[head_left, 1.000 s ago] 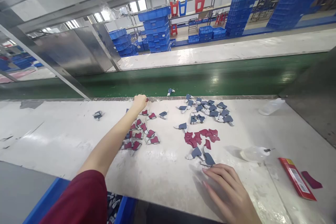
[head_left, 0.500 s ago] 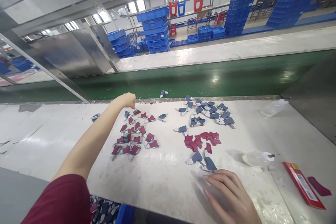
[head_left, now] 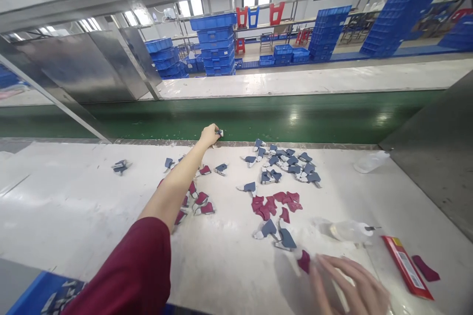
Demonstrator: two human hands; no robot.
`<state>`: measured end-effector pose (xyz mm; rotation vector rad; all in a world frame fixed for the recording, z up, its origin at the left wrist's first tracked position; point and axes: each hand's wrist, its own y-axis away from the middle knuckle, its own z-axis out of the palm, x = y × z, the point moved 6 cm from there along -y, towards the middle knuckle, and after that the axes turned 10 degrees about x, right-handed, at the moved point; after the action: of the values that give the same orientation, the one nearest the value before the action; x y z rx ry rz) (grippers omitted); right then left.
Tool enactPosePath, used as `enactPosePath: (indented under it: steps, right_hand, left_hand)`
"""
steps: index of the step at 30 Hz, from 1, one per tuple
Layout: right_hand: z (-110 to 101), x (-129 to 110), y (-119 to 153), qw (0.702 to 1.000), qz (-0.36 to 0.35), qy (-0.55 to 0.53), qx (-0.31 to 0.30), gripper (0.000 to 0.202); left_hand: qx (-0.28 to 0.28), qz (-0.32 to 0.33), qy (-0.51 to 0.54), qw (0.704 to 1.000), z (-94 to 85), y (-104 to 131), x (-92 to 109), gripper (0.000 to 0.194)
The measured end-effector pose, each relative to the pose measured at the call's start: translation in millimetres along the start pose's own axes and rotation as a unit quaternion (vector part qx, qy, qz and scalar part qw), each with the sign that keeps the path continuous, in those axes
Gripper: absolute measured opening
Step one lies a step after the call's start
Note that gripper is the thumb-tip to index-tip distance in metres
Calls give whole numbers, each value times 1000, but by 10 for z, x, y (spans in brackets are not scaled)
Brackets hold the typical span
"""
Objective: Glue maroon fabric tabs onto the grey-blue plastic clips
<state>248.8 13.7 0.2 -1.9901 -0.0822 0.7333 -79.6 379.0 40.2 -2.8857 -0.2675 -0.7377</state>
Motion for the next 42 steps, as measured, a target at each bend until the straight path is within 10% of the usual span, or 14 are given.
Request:
enactPosePath:
  steps: [4,11,17,24,30,42]
  right_hand:
    - [-147,136,-111,975,139,118,129,48]
    - [134,514,-196,987,131,88,-26,29]
    - [182,553,-171,985,131,79,-75,48]
    - [-18,29,-61,996,42,-14,77,52]
    - [53,-403,-50,991,-40,-124,21,29]
    - [214,-498,-109,984,-45,-164,-55,32]
  left_hand:
    - [-50,37,124,990,-53,541,137,28]
    - [-174,74,220,957,63,2325,248,32]
    - [-97,44,217,970,145,3210,158,20]
    - [-52,44,182,981,271,3456,7,12]
    - [-34,119,163,979,255,3512,111,13]
    - [-16,143,152,978,271,3512,119,25]
